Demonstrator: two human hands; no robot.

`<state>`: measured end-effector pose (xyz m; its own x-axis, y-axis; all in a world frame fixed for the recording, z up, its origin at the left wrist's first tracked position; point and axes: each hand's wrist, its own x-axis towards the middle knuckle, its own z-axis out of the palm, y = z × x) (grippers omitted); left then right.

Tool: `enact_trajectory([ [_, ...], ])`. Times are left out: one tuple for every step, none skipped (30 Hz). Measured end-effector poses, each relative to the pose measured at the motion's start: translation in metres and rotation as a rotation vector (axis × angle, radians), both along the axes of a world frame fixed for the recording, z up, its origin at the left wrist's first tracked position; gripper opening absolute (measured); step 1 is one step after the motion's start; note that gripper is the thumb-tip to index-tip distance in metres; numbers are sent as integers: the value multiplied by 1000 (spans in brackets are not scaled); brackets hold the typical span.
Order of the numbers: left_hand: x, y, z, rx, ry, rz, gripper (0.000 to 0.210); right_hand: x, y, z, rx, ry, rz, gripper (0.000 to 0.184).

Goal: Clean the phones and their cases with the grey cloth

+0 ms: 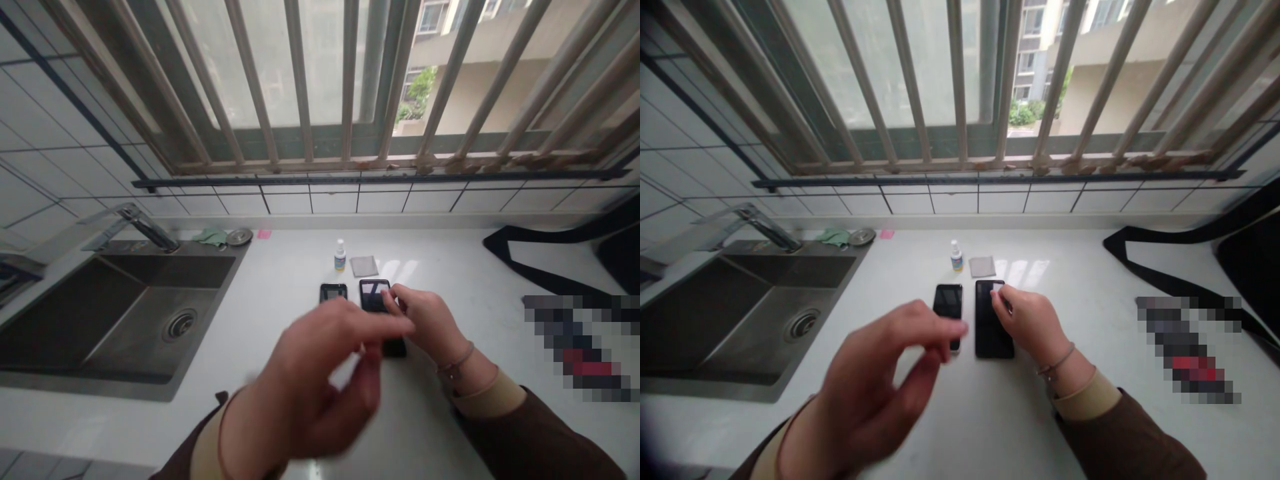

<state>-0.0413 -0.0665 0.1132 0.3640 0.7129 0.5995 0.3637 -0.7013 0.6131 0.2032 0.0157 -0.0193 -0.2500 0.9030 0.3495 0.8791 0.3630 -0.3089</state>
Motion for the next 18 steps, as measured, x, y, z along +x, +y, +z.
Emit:
enact_trajectory([
  [-4, 20, -15, 9, 14, 76, 26, -1, 0, 0, 5, -7, 4, 43],
  [-9, 39, -30, 14, 50, 183, 19, -1, 0, -1, 14, -15, 7, 44],
  [-15, 57, -47, 0, 104, 271, 19, -1, 1, -1, 23, -22, 11, 44],
  [-22, 73, -62, -39, 170, 346, 20, -1, 2, -2, 29, -29, 16, 44],
  [-28, 86, -76, -83, 236, 406, 21, -1, 2, -2, 32, -35, 23, 45],
  [-34, 96, -88, -122, 295, 453, 22, 0, 3, -2, 35, -39, 30, 45],
  [-39, 102, -98, -144, 314, 470, 21, 0, 3, -3, 36, -43, 36, 45],
  [-42, 106, -105, -159, 324, 481, 21, 0, 4, -3, 37, -45, 41, 45],
  [-45, 107, -110, -176, 334, 483, 20, 0, 4, -3, 38, -46, 46, 45],
  [-46, 106, -114, -190, 337, 476, 19, 0, 4, -2, 39, -45, 48, 45],
  [-47, 105, -116, -205, 343, 466, 19, 1, 4, -2, 39, -40, 47, 44],
  [-47, 103, -117, -221, 348, 454, 19, 1, 4, -2, 38, -31, 44, 42],
  [-47, 102, -117, -235, 352, 443, 18, 1, 4, -1, 35, -16, 39, 40],
  [-47, 100, -118, -247, 353, 435, 18, 2, 4, -1, 30, 3, 31, 36],
  [-46, 100, -118, -256, 352, 430, 18, 2, 4, -1, 24, 22, 24, 32],
  [-46, 100, -119, -265, 349, 427, 17, 3, 5, -1, 19, 38, 16, 29],
  [-46, 100, -119, -272, 343, 425, 17, 4, 5, -1, 16, 48, 7, 26],
  [-47, 100, -119, -277, 336, 425, 18, 5, 6, -1, 15, 49, -5, 26],
])
